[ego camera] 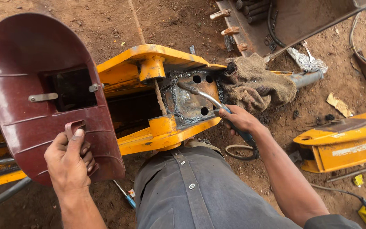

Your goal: The person welds a yellow metal frame using a welding torch while holding a red welding mask in their left hand. Sparks fly as the torch is applied to the metal surface, and the person adjusts the mask position to shield their face from the bright light.

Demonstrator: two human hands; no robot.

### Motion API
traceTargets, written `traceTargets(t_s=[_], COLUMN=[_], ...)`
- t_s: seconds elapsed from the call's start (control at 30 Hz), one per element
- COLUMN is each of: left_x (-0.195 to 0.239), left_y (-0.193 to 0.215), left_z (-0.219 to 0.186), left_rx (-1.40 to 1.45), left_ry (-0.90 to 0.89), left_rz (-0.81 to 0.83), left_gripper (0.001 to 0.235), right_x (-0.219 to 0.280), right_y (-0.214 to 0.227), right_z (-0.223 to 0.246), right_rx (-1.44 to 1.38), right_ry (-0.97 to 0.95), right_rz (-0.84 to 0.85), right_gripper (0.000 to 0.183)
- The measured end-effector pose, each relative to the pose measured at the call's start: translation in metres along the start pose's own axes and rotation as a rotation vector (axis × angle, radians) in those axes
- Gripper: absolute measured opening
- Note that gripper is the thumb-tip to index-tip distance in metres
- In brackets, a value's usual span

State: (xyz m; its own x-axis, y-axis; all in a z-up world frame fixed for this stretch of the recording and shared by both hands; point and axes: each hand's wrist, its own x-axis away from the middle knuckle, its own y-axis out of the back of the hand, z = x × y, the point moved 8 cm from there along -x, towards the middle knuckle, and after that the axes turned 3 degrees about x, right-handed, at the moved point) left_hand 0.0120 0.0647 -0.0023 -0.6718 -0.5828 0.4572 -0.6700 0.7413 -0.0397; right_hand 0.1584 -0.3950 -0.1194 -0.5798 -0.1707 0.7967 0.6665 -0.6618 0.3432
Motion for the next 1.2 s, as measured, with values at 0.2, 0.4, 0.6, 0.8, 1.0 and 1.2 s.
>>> traceTargets(t_s=[0.2, 0.4, 0.6, 0.8, 1.0, 1.2], left_x=[0.002, 0.000, 0.012, 0.032, 0.037, 0.038], left_y=[-0.024, -0.062, -0.124, -0.163, -0.169, -0.163], left_z=[-0.001, 0.008, -0.002, -0.002, -0.002, 0.004], left_rx=[-0.132, -0.343, -0.598, -0.729, -0.744, -0.778], left_ry=[0.002, -0.045, -0.287, -0.210, -0.206, -0.139], left_rz=[0.038, 0.185, 0.413, 0.538, 0.559, 0.523], left_gripper=[0.024, 0.032, 0.034, 0.036, 0.037, 0.036], right_x=[-0.007, -0.016, -0.027, -0.040, -0.032, -0.038], right_y=[0.006, 0.012, 0.017, 0.020, 0.023, 0.024], right_z=[0.010, 0.020, 0.015, 0.000, 0.001, -0.004], right_rx=[0.092, 0.101, 0.099, 0.149, 0.173, 0.133], right_ry=[-0.020, 0.033, 0.034, -0.019, -0.043, -0.055], right_rz=[0.037, 0.063, 0.117, 0.062, 0.048, 0.073], right_gripper=[0.063, 0.067, 0.061, 0.054, 0.047, 0.053])
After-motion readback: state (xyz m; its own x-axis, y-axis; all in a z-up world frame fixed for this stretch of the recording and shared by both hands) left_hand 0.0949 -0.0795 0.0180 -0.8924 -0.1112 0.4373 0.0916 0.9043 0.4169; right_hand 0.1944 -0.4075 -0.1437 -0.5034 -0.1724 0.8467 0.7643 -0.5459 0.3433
